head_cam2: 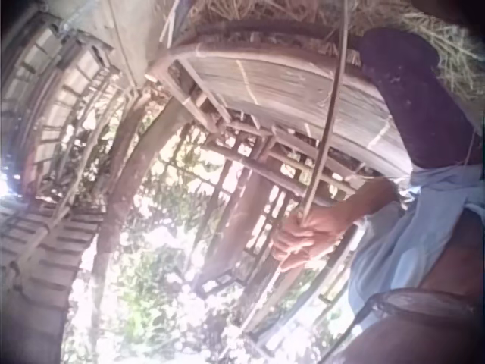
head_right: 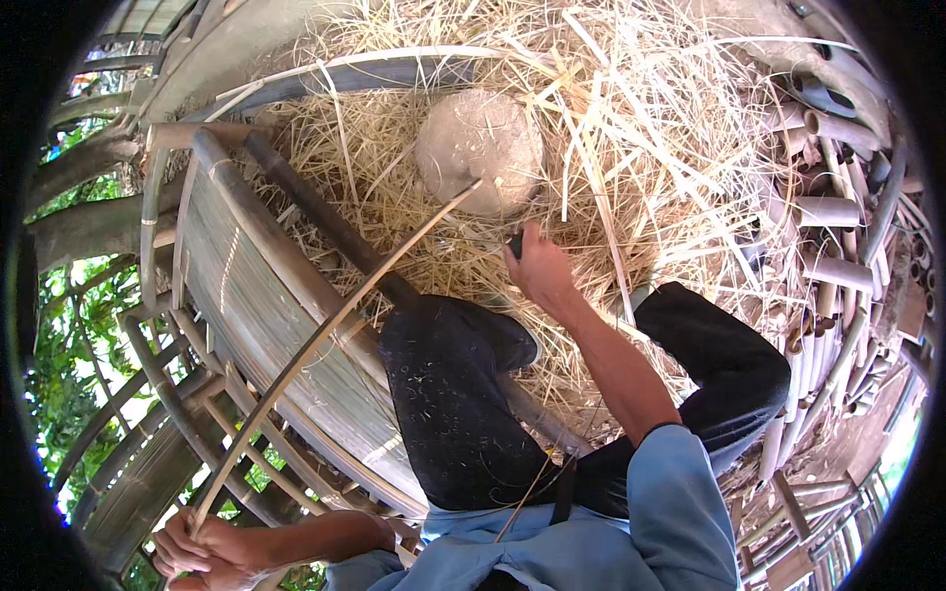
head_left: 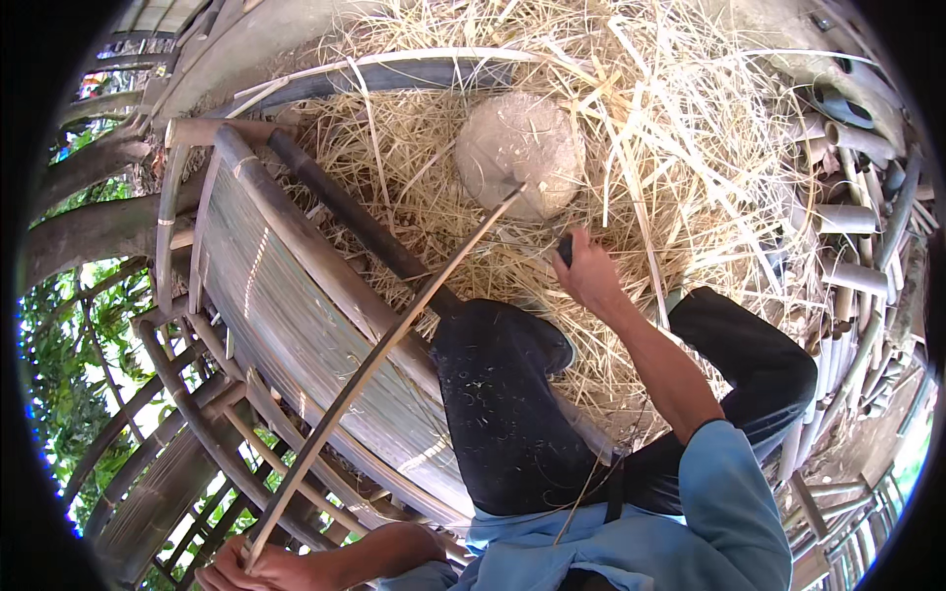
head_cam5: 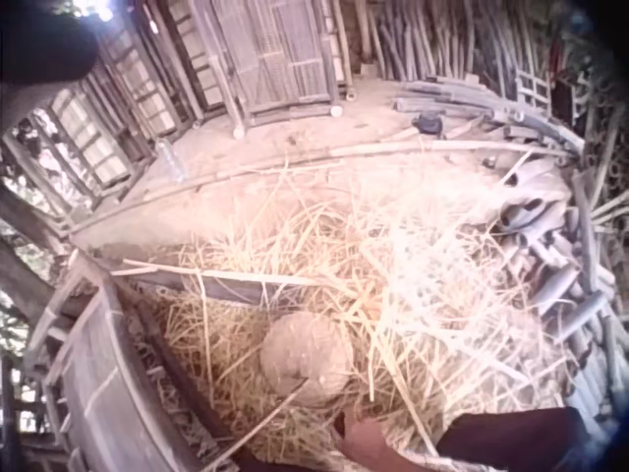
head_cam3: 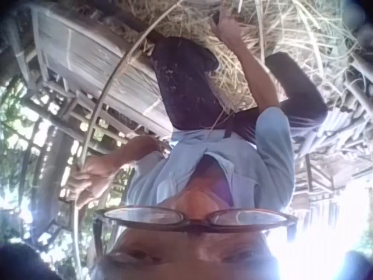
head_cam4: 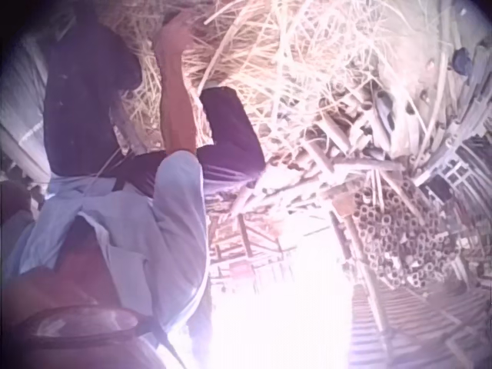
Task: The person scrapes a thin bamboo strip with a blade and then weaves it into a bamboo structure.
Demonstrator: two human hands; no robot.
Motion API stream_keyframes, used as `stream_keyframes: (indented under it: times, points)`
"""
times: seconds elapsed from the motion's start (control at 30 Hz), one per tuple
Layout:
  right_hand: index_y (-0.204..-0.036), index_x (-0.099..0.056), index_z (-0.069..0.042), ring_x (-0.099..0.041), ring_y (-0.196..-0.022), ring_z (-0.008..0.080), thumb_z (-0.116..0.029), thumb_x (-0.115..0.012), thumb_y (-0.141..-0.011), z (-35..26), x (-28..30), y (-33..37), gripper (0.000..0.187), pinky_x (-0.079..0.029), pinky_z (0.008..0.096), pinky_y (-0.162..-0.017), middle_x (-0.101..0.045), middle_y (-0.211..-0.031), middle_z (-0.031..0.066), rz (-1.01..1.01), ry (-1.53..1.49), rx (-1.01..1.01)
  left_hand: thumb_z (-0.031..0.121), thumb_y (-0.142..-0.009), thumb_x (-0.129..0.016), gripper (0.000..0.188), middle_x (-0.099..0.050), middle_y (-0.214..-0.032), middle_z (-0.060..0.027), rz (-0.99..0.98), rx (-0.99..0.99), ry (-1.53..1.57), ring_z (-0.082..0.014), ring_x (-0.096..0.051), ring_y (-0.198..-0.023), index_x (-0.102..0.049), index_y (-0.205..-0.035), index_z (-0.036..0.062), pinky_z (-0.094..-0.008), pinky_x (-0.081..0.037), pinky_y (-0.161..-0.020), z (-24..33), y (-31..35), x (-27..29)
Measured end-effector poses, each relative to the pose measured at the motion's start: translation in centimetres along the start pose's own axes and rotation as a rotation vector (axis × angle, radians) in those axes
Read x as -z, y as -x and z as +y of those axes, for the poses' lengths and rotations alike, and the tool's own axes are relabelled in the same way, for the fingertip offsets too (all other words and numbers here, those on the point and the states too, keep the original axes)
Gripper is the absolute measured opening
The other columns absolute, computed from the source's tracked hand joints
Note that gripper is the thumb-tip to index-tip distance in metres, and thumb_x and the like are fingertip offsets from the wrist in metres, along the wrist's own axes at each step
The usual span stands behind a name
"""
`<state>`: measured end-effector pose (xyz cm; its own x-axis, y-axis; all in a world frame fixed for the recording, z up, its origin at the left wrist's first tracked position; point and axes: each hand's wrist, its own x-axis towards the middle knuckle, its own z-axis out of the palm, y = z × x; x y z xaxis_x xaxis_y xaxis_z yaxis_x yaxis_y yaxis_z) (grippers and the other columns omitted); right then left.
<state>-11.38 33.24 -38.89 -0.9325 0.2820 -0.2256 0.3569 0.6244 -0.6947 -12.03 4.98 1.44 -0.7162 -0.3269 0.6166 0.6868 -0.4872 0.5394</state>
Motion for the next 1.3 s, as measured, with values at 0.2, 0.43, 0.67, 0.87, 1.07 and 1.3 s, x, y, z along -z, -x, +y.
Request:
stream_keyframes:
  times: [0.2, 0.43, 0.67, 0.87, 1.07, 1.3]
  points:
    - [-0.11, -0.049, -0.003, -0.067, -0.057, 0.0387, -0.023, -0.07, -0.092, -7.3, 2.4, 3.5, 0.035, -0.054, 0.0459, -0.049, -0.065, -0.069, 0.0224, -0.019, -0.097, 0.31, 0.051, -0.108, -0.037, 0.048, -0.028, -0.062, 0.005, -0.139, -0.016, -0.09, -0.0085, -0.024, -0.048, -0.043, -0.079, 0.0138, -0.0264, -0.022, -0.046, 0.6, 1.2, 0.5]
    - [-0.101, -0.047, -0.003, -0.065, -0.058, 0.0397, -0.025, -0.068, -0.093, -4.8, 1.0, 0.7, 0.031, -0.054, 0.0478, -0.052, -0.065, -0.072, 0.0191, -0.024, -0.092, 0.192, 0.049, -0.108, -0.038, 0.047, -0.028, -0.061, 0.0068, -0.128, 0.008, -0.034, -0.0067, -0.022, -0.048, -0.043, -0.077, 0.0145, -0.0263, -0.019, -0.044, 0.5, 0.7, 1.4]
    - [-0.109, -0.048, -0.004, -0.068, -0.057, 0.038, -0.023, -0.065, -0.095, -1.5, 0.3, 0.9, 0.03, -0.056, 0.0451, -0.05, -0.066, -0.07, 0.0204, -0.003, -0.113, 0.319, 0.051, -0.107, -0.039, 0.05, -0.026, -0.058, 0.0089, -0.134, 0.021, 0.068, -0.0049, -0.019, -0.046, -0.039, -0.071, 0.017, -0.0252, -0.014, -0.044, 0.0, 0.3, 1.3]
    - [-0.106, -0.045, -0.006, -0.065, -0.061, 0.0431, -0.025, -0.062, -0.095, -0.8, -0.7, 0.2, 0.029, -0.053, 0.0524, -0.056, -0.064, -0.07, 0.0221, -0.084, -0.056, 0.22, 0.049, -0.108, -0.038, 0.049, -0.025, -0.056, 0.009, -0.098, -0.003, 0.016, -0.0053, -0.019, -0.045, -0.039, -0.07, 0.0179, -0.0249, -0.015, -0.043, 0.4, 0.1, 2.0]
    - [-0.11, -0.043, -0.005, -0.066, -0.063, 0.044, -0.026, -0.063, -0.095, 2.3, -1.3, -0.8, 0.033, -0.053, 0.0552, -0.058, -0.065, -0.071, 0.0235, -0.047, 0.055, 0.043, 0.047, -0.107, -0.041, 0.044, -0.029, -0.057, 0.0075, 0.034, -0.081, -0.268, -0.0065, -0.022, -0.046, -0.055, -0.086, 0.0111, -0.0255, -0.018, -0.044, 1.5, 0.2, 2.7]
    - [-0.107, -0.042, -0.002, -0.064, -0.064, 0.0489, -0.026, -0.062, -0.096, 5.4, -1.4, -0.8, 0.033, -0.051, 0.0551, -0.056, -0.064, -0.07, 0.027, -0.058, 0.085, -0.061, 0.049, -0.106, -0.044, 0.041, -0.028, -0.059, 0.0083, -0.177, 0.041, -0.036, -0.0054, -0.022, -0.047, -0.058, -0.096, 0.0117, -0.025, -0.016, -0.046, 1.1, 0.3, 1.6]
